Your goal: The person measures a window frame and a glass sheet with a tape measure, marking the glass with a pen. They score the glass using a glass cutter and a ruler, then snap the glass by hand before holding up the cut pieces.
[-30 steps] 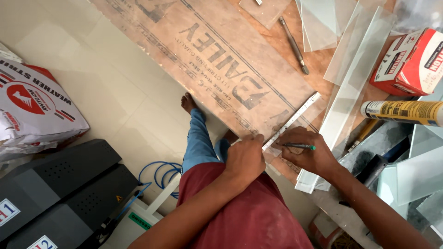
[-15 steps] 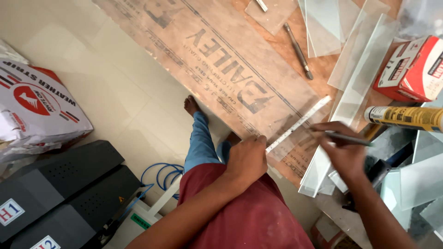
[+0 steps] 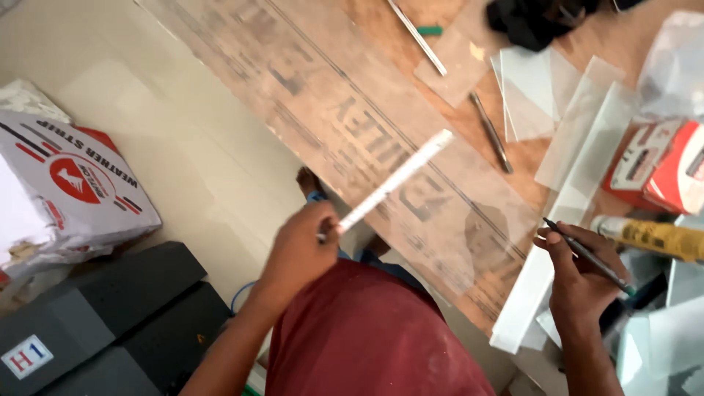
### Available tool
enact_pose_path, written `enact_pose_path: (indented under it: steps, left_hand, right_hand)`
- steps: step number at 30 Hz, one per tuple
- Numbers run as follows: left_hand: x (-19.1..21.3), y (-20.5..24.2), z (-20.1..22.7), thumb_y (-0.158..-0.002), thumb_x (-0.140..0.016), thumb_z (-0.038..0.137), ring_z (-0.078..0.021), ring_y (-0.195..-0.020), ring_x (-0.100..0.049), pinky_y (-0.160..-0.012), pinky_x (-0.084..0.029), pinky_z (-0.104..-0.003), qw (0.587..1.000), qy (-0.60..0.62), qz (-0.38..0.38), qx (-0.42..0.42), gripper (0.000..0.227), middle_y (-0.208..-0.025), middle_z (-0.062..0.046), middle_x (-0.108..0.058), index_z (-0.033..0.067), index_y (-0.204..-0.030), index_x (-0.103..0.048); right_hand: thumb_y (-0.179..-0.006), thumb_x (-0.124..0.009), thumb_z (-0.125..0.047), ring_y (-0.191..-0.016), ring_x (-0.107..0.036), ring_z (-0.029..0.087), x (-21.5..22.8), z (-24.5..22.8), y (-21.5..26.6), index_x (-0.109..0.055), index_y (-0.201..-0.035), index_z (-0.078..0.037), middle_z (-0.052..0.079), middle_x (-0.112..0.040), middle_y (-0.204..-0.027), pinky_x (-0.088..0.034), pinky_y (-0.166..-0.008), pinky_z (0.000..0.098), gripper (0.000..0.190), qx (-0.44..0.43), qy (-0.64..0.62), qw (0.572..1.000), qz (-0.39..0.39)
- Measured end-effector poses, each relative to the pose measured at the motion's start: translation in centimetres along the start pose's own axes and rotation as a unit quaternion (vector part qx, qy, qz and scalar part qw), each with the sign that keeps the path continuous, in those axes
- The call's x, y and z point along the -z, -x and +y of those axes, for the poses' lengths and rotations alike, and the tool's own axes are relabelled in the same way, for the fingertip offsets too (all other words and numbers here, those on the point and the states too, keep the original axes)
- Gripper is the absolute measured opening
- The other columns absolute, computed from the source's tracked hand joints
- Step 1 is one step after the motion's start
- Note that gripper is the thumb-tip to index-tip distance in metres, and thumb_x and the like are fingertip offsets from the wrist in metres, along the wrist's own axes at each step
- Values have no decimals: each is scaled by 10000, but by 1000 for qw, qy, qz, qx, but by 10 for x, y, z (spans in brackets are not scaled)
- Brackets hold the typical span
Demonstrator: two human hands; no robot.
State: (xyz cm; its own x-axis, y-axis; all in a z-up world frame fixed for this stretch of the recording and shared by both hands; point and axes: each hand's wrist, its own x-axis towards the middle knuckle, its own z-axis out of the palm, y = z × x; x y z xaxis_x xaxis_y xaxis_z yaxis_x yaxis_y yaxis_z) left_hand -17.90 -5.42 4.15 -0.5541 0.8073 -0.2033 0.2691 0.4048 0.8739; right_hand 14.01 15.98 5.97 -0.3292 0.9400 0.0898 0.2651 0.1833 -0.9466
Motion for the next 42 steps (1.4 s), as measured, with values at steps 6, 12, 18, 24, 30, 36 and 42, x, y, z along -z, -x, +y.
enact_pose_path:
  steps: [6,12,18,24,30,36,42]
  left_hand:
    - [97,-64,-13,-852,-702,79,-309,-776,-687,-667,-533,-428,992,-72,86,53,89,-842,-106,-694,52,-871,-620]
    - [195,-157,-54,-827,-710,109,-324,-793,-647,-689,-519,-459,973,-164,160,39,72,-811,-99,-684,84,-847,-646]
    - [273,-233,-76,-810,-714,129,-333,-853,-628,-713,-520,-480,964,-184,192,21,91,-838,-86,-672,113,-882,-658]
    - [323,-278,-92,-837,-715,119,-326,-853,-630,-704,-522,-492,971,-158,164,68,75,-826,-77,-674,107,-881,-656]
    - [352,-315,-116,-812,-731,112,-340,-836,-641,-708,-526,-489,969,-142,189,69,57,-807,-77,-705,106,-845,-685]
    - [394,-363,-146,-787,-723,79,-349,-802,-669,-698,-541,-472,960,-136,242,46,45,-788,-98,-720,123,-793,-728]
    - [430,-388,-153,-780,-750,90,-320,-760,-693,-665,-541,-452,961,-128,239,54,22,-771,-87,-732,96,-793,-732]
  right_hand:
    - [-1064,-662,-39,-1019,-734,259,-90,-32,-32,-649,-1226,117,205,-717,-1096,-632,-935,402,225,9,10,999,-49]
    - [-1014,-666,-64,-989,-741,247,-252,-75,-79,-670,-1202,107,193,-730,-1085,-618,-899,360,254,16,-3,991,-133]
    - [-996,-672,-56,-968,-747,231,-376,-123,-122,-676,-1201,83,176,-735,-1063,-620,-870,336,248,43,-3,980,-195]
    - [-986,-679,-63,-952,-756,223,-433,-146,-137,-689,-1188,77,170,-748,-1035,-620,-861,325,246,11,33,979,-199]
    - [-974,-689,-75,-931,-757,207,-476,-157,-160,-699,-1177,66,155,-749,-1031,-620,-842,314,247,11,50,975,-216]
    - [-959,-732,-59,-955,-739,173,-541,-165,-199,-711,-1165,33,120,-749,-1057,-596,-848,284,226,90,75,962,-247]
    - [-957,-745,-43,-995,-727,146,-591,-175,-232,-717,-1164,11,100,-754,-1074,-579,-884,269,215,105,68,954,-273]
